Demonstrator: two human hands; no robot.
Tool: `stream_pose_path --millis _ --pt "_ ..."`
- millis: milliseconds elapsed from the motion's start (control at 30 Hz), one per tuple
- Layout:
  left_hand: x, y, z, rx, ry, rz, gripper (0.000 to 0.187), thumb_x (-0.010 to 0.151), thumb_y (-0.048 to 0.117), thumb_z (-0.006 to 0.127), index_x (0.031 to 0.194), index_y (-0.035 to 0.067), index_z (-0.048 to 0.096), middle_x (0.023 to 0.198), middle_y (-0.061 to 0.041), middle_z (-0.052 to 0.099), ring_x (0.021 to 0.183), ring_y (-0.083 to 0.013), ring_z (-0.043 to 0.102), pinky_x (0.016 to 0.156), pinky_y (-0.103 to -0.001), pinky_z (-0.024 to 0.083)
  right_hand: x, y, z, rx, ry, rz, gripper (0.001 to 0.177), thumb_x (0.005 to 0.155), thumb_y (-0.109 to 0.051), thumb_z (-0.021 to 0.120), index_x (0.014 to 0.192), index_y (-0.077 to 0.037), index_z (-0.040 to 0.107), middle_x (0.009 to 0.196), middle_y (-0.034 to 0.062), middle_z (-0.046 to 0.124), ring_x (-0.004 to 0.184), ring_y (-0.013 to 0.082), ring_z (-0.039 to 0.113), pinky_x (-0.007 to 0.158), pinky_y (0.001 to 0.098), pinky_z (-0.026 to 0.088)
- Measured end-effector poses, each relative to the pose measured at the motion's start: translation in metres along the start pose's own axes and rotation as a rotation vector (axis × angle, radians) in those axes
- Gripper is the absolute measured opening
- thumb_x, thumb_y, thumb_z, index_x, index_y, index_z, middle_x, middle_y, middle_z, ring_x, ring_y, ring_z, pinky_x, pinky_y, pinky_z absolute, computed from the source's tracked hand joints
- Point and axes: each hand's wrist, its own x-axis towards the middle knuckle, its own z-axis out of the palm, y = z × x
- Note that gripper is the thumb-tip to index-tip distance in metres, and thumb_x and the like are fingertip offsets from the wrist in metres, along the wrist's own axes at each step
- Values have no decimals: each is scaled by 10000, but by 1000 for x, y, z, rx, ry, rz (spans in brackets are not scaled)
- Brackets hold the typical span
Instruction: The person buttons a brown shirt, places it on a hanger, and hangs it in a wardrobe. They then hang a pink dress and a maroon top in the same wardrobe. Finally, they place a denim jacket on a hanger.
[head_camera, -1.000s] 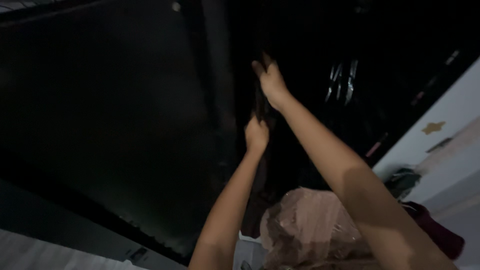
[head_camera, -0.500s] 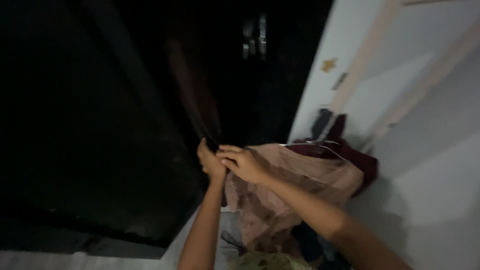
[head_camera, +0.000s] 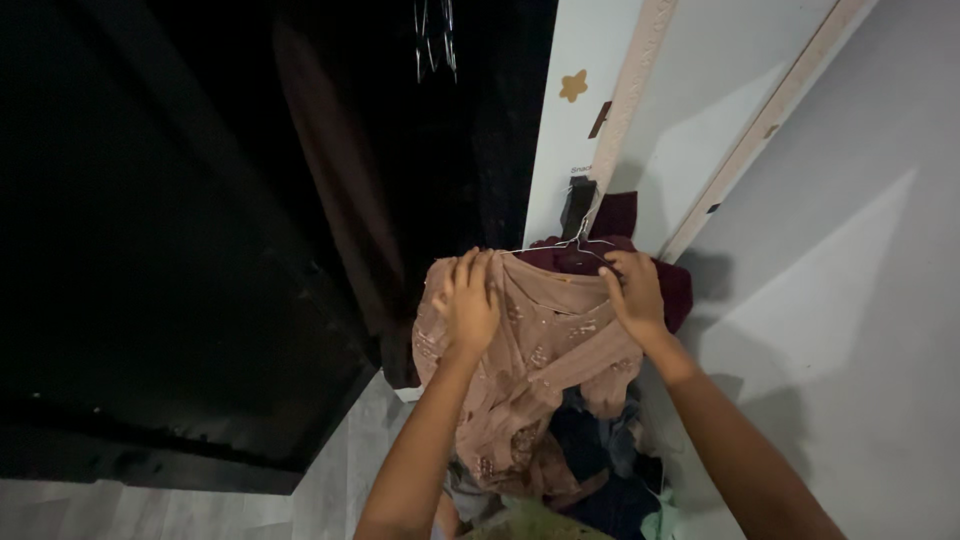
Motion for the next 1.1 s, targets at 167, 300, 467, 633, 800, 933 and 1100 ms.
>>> stream_pose_path --millis 167,300,467,633,800,933,1100 --pt "27 -4 -7 69 -15 120 410 932 247 633 1340 217 611 1354 -40 605 1328 -271 488 1068 -571 271 11 5 3 -137 -105 -11 179 910 -178 712 1057 -80 744 988 141 705 941 364 648 829 444 498" --pt "46 -3 -7 176 -209 112 197 1019 264 564 1161 248 700 1143 -50 706 1138 -250 651 1053 -513 355 17 -1 2 28 -137 75 172 994 -161 620 1067 -50 727 954 164 715 875 347 692 774 417 530" --pt "51 12 -11 129 -174 67 171 963 316 591 1065 238 704 1077 -60 702 1057 -290 645 928 -538 376 22 -12 -11 10 -120 102 161 998 -137 614 1063 -40 725 926 177 707 822 355 678 761 427 522" --pt "58 24 -24 99 -109 77 182 958 328 599 1066 232 712 1077 -53 702 1037 -292 641 920 -534 380 40 -23 -28 -28 -35 -130 151 993 -68 604 1089 -35 715 1016 174 722 899 334 696 810 405 547" --pt "61 33 -49 11 -77 95 154 968 306 618 1045 231 727 1038 -24 716 1004 -263 650 970 -525 359 50 -50 -50 -76 -34 -175 119 980 -89 664 1056 -43 742 1017 158 746 841 299 717 758 377 574" --pt "52 30 -80 -53 -11 154 156 961 289 637 1062 212 727 1021 -25 716 1008 -256 644 992 -527 315 51 -80 -72 -51 -206 -200 151 965 -110 671 1074 -55 761 1010 140 762 823 257 731 733 359 578" --pt "43 24 -101 -126 72 122 206 991 330 629 1133 216 725 1173 -6 711 1176 -210 601 1067 -502 281 65 -124 -102 185 -467 -3 204 965 -168 663 1126 -93 764 1003 55 781 748 159 719 673 299 598"
